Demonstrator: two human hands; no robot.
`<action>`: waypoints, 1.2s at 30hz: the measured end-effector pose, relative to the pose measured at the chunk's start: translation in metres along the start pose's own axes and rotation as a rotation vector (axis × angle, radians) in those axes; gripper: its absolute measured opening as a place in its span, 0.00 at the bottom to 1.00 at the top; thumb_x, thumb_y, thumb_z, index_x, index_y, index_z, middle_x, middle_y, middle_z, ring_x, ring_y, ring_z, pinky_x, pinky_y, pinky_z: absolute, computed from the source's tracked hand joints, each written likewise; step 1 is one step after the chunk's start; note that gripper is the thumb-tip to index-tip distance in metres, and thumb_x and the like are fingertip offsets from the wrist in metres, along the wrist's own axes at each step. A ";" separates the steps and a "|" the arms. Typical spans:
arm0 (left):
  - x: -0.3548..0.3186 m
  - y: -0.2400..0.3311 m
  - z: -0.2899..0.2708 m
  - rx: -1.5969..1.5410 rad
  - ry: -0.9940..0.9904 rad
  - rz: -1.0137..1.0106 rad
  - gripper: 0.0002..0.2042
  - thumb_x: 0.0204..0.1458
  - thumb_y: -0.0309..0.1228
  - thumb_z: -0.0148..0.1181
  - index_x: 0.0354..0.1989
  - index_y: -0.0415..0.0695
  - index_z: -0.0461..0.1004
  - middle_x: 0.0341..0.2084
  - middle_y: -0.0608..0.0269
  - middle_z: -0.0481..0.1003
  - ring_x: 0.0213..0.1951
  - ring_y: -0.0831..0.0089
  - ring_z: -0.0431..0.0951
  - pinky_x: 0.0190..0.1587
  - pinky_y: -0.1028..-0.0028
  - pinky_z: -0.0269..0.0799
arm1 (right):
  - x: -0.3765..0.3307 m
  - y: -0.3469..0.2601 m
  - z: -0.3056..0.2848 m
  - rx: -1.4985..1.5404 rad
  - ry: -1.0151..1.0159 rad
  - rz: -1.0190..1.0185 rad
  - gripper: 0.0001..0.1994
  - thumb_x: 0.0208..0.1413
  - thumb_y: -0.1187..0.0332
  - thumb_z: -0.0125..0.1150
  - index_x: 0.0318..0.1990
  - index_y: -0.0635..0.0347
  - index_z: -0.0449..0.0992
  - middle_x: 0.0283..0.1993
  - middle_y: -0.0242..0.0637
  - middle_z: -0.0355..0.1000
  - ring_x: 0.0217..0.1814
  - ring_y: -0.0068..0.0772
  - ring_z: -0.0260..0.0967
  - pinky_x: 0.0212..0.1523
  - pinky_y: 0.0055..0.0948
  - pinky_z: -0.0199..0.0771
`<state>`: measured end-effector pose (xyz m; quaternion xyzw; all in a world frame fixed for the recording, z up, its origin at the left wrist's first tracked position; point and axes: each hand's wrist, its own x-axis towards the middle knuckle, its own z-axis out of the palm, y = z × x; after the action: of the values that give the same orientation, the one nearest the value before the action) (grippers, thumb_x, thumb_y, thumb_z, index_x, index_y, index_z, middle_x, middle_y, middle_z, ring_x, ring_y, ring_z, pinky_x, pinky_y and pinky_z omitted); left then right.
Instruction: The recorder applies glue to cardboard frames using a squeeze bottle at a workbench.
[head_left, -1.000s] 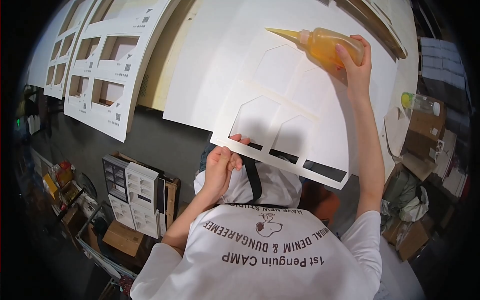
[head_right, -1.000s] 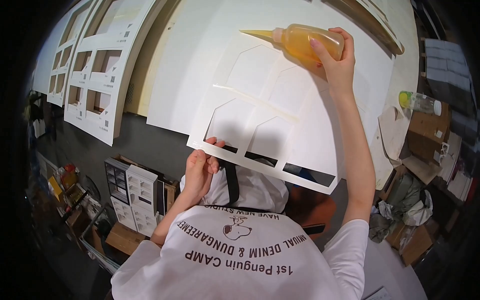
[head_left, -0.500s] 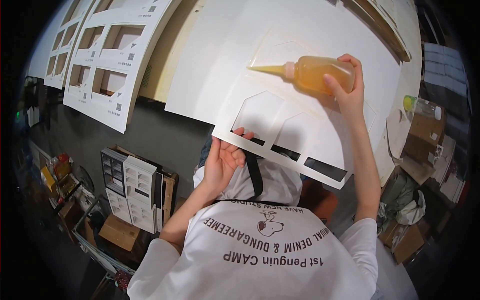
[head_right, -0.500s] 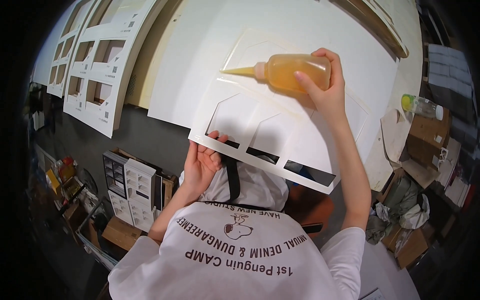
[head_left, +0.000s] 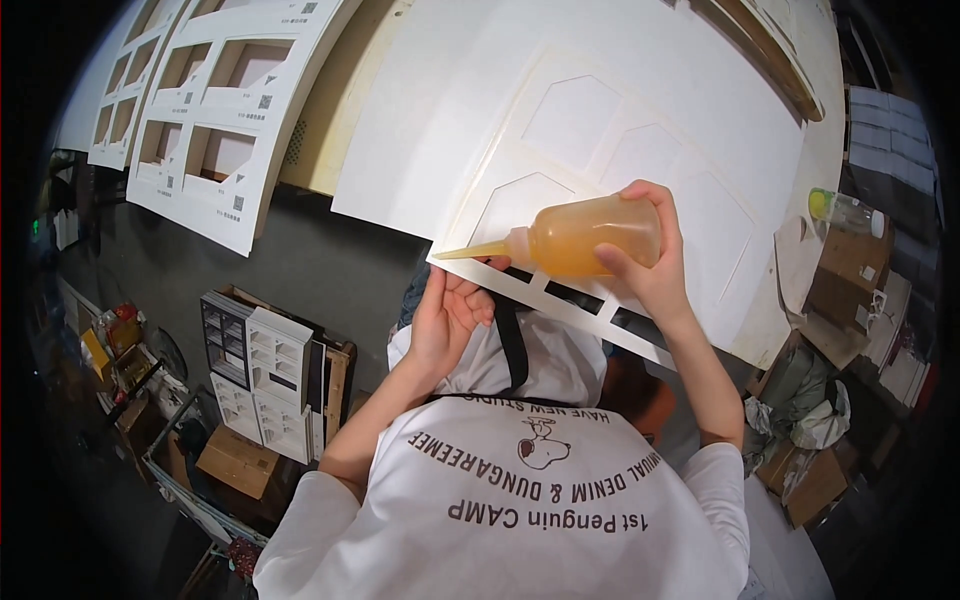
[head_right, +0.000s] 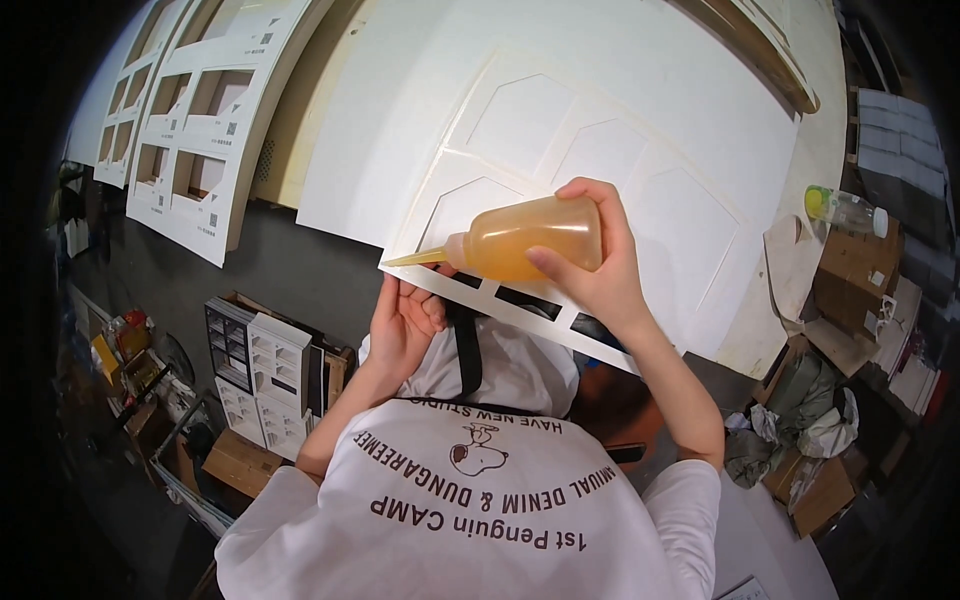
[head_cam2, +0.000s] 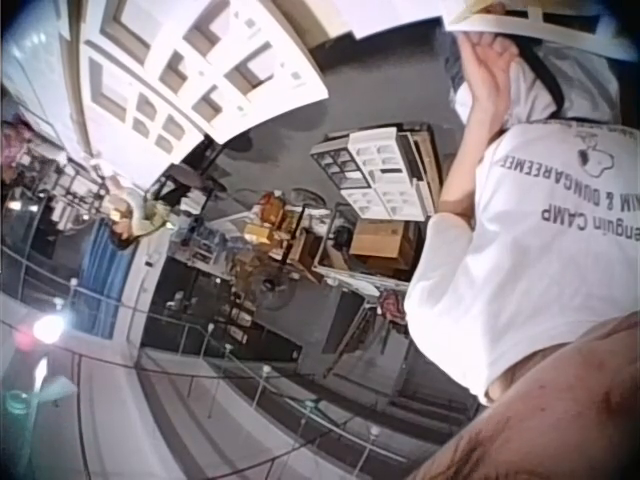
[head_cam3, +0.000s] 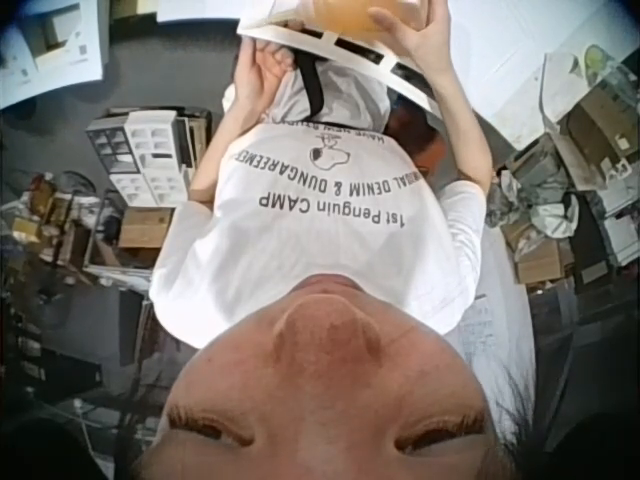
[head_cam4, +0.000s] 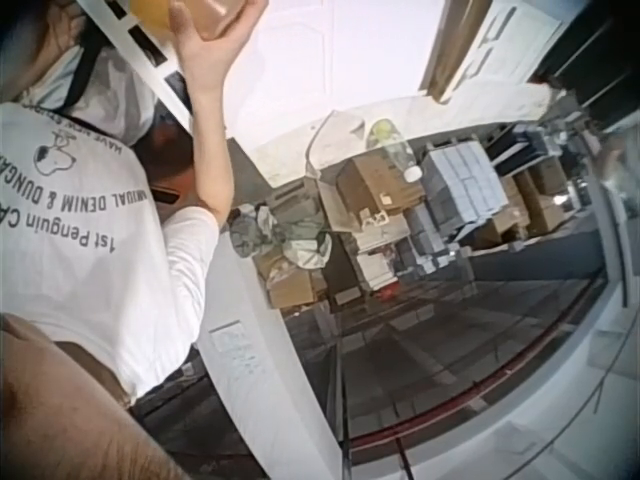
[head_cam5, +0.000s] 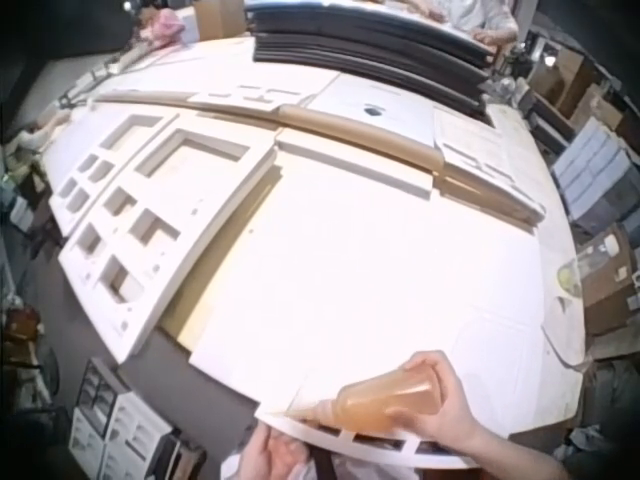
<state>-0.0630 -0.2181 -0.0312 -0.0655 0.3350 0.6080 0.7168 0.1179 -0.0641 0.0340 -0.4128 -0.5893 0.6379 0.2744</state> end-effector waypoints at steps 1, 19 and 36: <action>0.000 0.000 0.000 0.012 -0.011 0.004 0.29 0.59 0.50 0.23 0.56 0.38 0.57 0.50 0.49 0.66 0.25 0.78 0.69 0.32 0.79 0.69 | -0.002 0.000 0.000 0.029 0.011 -0.008 0.24 0.42 0.75 0.64 0.45 0.55 0.59 0.40 0.32 0.61 0.43 0.24 0.63 0.42 0.22 0.67; -0.003 0.015 0.014 0.191 -0.035 0.247 0.22 0.59 0.40 0.37 0.54 0.34 0.57 0.49 0.45 0.66 0.27 0.76 0.71 0.25 0.80 0.70 | -0.005 -0.023 -0.061 0.186 0.496 -0.028 0.23 0.49 0.62 0.59 0.51 0.49 0.57 0.42 0.30 0.61 0.40 0.22 0.62 0.27 0.18 0.64; 0.019 0.045 0.044 0.488 0.080 0.323 0.24 0.58 0.33 0.44 0.61 0.45 0.48 0.45 0.46 0.69 0.27 0.80 0.71 0.24 0.84 0.70 | 0.034 -0.001 -0.129 -0.125 0.721 -0.067 0.21 0.46 0.64 0.63 0.47 0.49 0.62 0.43 0.29 0.62 0.43 0.20 0.60 0.32 0.18 0.65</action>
<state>-0.0859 -0.1693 0.0064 0.1392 0.5054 0.6127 0.5914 0.2104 0.0326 0.0327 -0.6075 -0.5058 0.4050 0.4594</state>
